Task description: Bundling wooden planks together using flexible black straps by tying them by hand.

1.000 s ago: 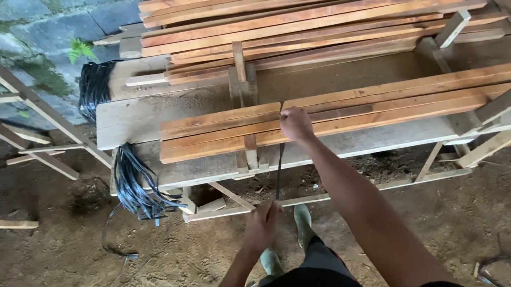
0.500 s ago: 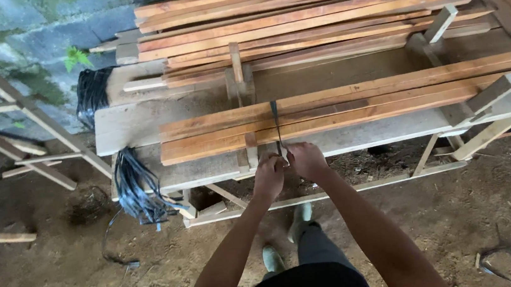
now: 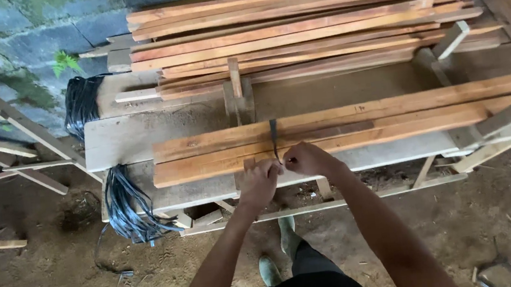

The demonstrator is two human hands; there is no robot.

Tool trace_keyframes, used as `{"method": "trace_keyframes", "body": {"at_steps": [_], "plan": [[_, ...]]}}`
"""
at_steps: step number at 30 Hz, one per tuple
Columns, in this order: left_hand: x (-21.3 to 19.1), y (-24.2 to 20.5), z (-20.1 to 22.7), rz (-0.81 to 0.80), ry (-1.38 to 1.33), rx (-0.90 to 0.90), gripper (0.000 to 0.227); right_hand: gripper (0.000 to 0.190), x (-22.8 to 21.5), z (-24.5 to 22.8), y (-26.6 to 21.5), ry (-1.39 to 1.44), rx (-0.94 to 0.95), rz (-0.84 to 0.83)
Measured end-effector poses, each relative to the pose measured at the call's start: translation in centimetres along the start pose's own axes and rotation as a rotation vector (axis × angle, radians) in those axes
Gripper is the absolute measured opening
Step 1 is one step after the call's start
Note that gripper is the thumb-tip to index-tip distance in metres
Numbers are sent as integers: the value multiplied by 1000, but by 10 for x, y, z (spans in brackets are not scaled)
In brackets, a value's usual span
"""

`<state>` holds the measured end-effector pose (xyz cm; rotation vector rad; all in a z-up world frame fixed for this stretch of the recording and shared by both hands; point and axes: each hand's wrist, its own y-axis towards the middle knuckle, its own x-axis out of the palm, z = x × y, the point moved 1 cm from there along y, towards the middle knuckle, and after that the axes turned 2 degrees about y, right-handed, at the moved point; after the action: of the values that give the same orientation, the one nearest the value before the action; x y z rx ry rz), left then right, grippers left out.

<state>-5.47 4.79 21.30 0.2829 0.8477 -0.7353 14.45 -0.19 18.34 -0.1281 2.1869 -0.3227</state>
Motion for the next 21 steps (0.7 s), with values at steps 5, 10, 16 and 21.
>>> {"method": "trace_keyframes", "body": {"at_steps": [5, 10, 16, 21], "plan": [[-7, 59, -17, -3, -345, 1, 33, 29, -31, 11, 26, 131, -71, 127], [-6, 112, -10, 103, -543, -144, 42, 12, -52, 28, 60, 733, -121, 247], [11, 169, -6, 197, -744, -214, 47, 34, -39, 50, 119, 1164, 193, 371], [45, 170, -28, 100, -731, -324, 77, 11, -8, 98, 134, 2212, 47, 300]]}}
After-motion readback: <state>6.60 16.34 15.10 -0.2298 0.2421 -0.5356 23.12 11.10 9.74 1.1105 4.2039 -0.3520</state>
